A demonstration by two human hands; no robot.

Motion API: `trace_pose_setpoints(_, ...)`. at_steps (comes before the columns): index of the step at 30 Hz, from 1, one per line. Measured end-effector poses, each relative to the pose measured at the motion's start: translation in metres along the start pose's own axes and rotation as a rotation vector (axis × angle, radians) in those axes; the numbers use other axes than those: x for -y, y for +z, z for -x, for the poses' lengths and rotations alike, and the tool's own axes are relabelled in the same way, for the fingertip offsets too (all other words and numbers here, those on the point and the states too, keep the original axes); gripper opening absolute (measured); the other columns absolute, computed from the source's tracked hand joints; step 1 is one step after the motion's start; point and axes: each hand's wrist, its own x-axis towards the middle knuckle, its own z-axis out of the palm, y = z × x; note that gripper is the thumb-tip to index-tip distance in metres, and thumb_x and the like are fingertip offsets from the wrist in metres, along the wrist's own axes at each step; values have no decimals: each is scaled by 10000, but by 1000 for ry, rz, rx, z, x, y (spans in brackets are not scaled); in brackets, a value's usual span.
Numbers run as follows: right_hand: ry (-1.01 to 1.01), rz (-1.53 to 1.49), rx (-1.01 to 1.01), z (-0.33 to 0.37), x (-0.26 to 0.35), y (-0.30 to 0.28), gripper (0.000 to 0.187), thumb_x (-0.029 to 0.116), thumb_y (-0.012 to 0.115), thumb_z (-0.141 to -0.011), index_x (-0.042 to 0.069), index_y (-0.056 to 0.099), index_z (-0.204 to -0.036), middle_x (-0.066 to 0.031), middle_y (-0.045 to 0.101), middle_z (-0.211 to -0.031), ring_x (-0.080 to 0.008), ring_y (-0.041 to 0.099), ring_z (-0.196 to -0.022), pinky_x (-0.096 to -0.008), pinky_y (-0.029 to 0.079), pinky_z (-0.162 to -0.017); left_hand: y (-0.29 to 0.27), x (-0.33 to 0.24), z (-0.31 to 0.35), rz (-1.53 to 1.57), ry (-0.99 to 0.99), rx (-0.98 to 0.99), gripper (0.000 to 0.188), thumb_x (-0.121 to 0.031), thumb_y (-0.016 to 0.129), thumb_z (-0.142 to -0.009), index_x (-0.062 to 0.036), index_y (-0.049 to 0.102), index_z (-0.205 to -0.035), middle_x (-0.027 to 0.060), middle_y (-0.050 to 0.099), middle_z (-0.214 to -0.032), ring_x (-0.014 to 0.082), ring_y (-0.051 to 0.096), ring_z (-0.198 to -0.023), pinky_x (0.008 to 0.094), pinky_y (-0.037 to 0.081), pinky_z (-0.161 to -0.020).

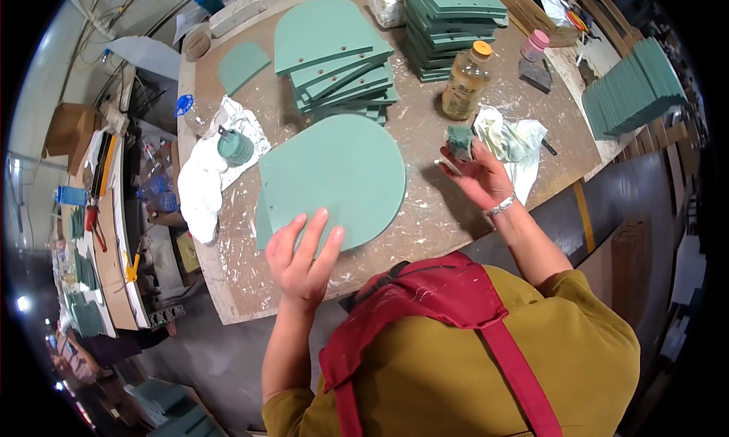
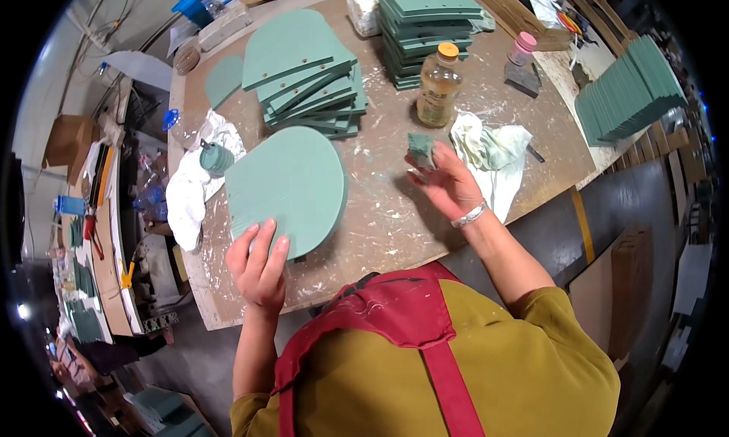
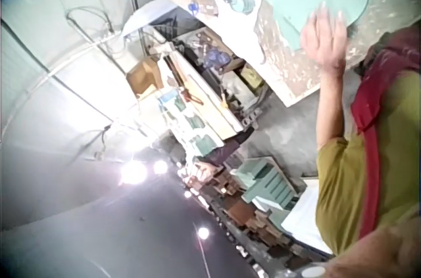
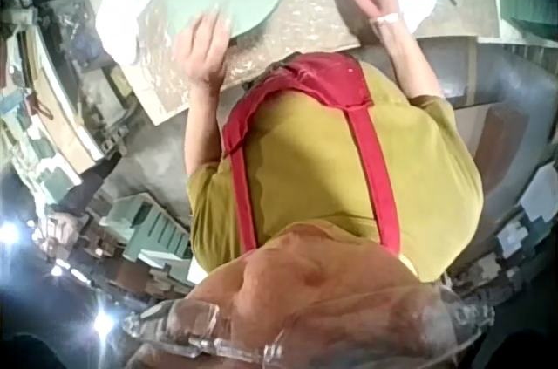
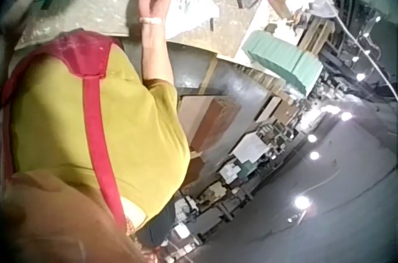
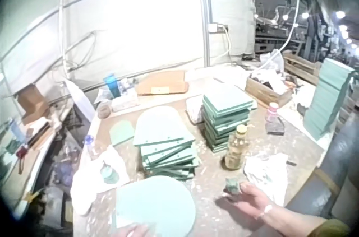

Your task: The person cleans green curved components by wiping them with a white cloth, occasionally applying a liquid from a bottle to the cloth.

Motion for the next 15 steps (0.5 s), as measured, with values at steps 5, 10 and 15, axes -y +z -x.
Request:
trace_pose_setpoints(5,10,110,8,3,-4,11,460,259,642,-890,94,506,-1297,-53,594,-1209,-197,555,-1139,-392,404,-988,-3,-7,16,-56,17,99,201,-134,592,-857,-230,684,-1008,27,672,-1153,227,572,-1054,356,406,-892)
trace_pose_setpoints(10,11,150,-26,1,-3,18,473,268,662,-875,106,508,-1292,-49,596,-1206,-200,554,-1143,-385,404,-980,-2,-5,24,-72,0,90,215,-134,609,-850,-236,690,-1022,34,669,-1163,219,575,-1057,358,400,-912)
trace_pose_setpoints(15,32,165,-49,1,-7,21,466,271,673,-866,113,518,-1276,-45,601,-1196,-202,566,-1125,-389,404,-969,-8,0,29,-83,5,98,219,-137,632,-837,-240,689,-1022,33,669,-1165,219,575,-1076,367,399,-919)
